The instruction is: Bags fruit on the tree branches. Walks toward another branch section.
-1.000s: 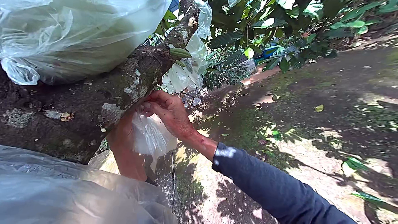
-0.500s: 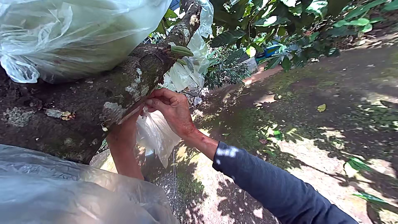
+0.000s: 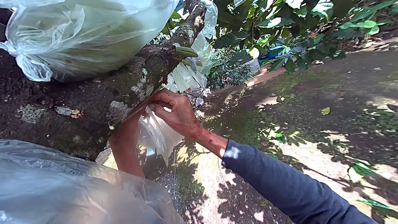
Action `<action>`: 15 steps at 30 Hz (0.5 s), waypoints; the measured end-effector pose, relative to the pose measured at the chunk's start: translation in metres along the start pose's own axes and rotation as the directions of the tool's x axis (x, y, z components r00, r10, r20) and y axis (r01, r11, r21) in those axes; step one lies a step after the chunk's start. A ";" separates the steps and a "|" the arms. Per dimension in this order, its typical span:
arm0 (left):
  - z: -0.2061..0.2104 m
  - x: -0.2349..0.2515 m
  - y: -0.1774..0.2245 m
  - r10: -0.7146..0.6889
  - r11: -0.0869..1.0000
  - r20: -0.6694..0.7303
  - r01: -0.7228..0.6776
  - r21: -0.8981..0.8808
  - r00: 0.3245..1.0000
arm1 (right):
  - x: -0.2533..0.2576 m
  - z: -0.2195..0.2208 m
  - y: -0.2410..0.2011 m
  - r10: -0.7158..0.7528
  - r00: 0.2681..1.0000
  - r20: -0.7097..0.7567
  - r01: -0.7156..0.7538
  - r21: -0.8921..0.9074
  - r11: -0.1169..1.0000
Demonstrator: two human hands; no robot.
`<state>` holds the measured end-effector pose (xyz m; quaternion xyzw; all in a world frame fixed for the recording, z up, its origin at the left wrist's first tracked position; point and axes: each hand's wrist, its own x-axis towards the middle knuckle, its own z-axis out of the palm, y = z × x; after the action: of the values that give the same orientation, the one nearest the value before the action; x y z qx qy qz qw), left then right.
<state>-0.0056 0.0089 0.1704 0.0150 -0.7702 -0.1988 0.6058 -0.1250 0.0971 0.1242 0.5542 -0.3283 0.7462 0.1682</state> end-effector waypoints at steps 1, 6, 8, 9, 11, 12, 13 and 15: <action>0.002 0.001 0.000 0.010 0.999 -0.009 -0.010 -0.043 1.000 | -0.001 -0.001 -0.001 0.006 1.000 0.003 -0.006 0.011 1.000; 0.007 0.002 -0.007 0.031 0.982 0.000 -0.030 -0.185 1.000 | -0.002 -0.003 0.002 0.051 0.998 -0.041 -0.050 0.028 0.998; 0.007 0.002 -0.008 0.027 0.980 -0.005 -0.027 -0.198 1.000 | -0.001 -0.003 0.004 0.045 0.998 -0.039 -0.044 0.030 0.999; 0.006 0.001 -0.008 0.028 0.981 -0.011 -0.029 -0.191 1.000 | 0.000 -0.003 0.004 0.045 0.998 -0.040 -0.044 0.028 0.999; 0.005 0.000 -0.009 0.042 0.988 -0.028 -0.046 -0.146 0.999 | 0.001 0.000 0.003 0.052 0.997 -0.053 -0.051 0.016 0.999; 0.004 -0.001 -0.010 0.060 0.992 -0.041 -0.064 -0.108 0.997 | 0.001 0.002 0.003 0.055 0.996 -0.065 -0.055 0.013 0.998; 0.003 -0.002 -0.012 0.078 0.995 -0.062 -0.081 -0.054 0.995 | 0.002 0.004 0.002 0.061 0.995 -0.081 -0.060 0.014 0.998; 0.001 -0.006 -0.015 0.144 0.987 -0.102 -0.135 0.092 0.984 | 0.002 0.008 0.001 0.079 0.992 -0.103 -0.078 0.014 0.997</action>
<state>-0.0087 -0.0031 0.1594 -0.0025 -0.7430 -0.1222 0.6581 -0.1212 0.0907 0.1275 0.5024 -0.3372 0.7814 0.1527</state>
